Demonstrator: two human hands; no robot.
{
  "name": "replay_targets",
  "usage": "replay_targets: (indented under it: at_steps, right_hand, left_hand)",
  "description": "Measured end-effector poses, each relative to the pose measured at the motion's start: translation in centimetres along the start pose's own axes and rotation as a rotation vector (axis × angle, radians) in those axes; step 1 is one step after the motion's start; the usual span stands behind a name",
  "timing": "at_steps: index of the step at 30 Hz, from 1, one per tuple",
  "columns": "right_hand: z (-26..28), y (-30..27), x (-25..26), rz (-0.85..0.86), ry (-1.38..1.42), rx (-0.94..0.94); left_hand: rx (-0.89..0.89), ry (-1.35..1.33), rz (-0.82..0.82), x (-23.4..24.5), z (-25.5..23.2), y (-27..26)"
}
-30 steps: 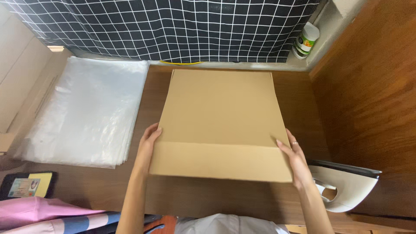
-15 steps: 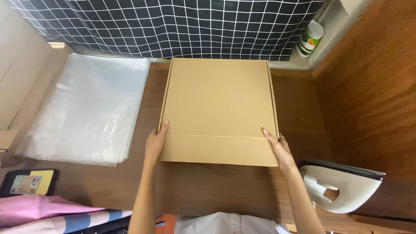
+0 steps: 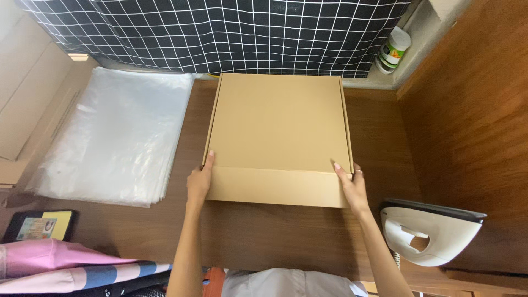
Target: The person folds a brown shirt, places it inside a clear plastic bag, seals the bag, and then places the bagged shirt inside a cardboard box. Afterward, the person selects a light-colored shirt from a clothing rack and spreads it out on the work surface.
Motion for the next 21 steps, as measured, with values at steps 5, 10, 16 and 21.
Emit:
replay_targets:
  at_steps: [5, 10, 16, 21]
  right_hand:
    - [4.2, -0.7, 1.3, -0.263, -0.559, 0.494]
    - [13.1, -7.2, -8.3, -0.012, -0.832, 1.079]
    - [9.4, -4.5, -13.0, 0.263, -1.106, 0.951]
    - [8.8, -3.9, -6.6, -0.080, -1.110, 0.957]
  left_hand:
    - [-0.362, 0.420, -0.189, 0.0, -5.1, -2.0]
    - [-0.952, 0.764, 0.180, -11.4, -10.0, -7.3]
    - [-1.111, 0.937, 0.245, -14.6, -10.2, -8.1]
    - [-1.139, 0.986, -0.014, -8.4, -8.6, -5.7]
Point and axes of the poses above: each hand's wrist, its own y-axis towards the middle knuckle, its own x-axis out of the back of the hand, z = x × y, the point moved 10 cm from there along y, towards the middle knuckle, and after that the axes turned 8 degrees about -y, right-handed, at the moved point
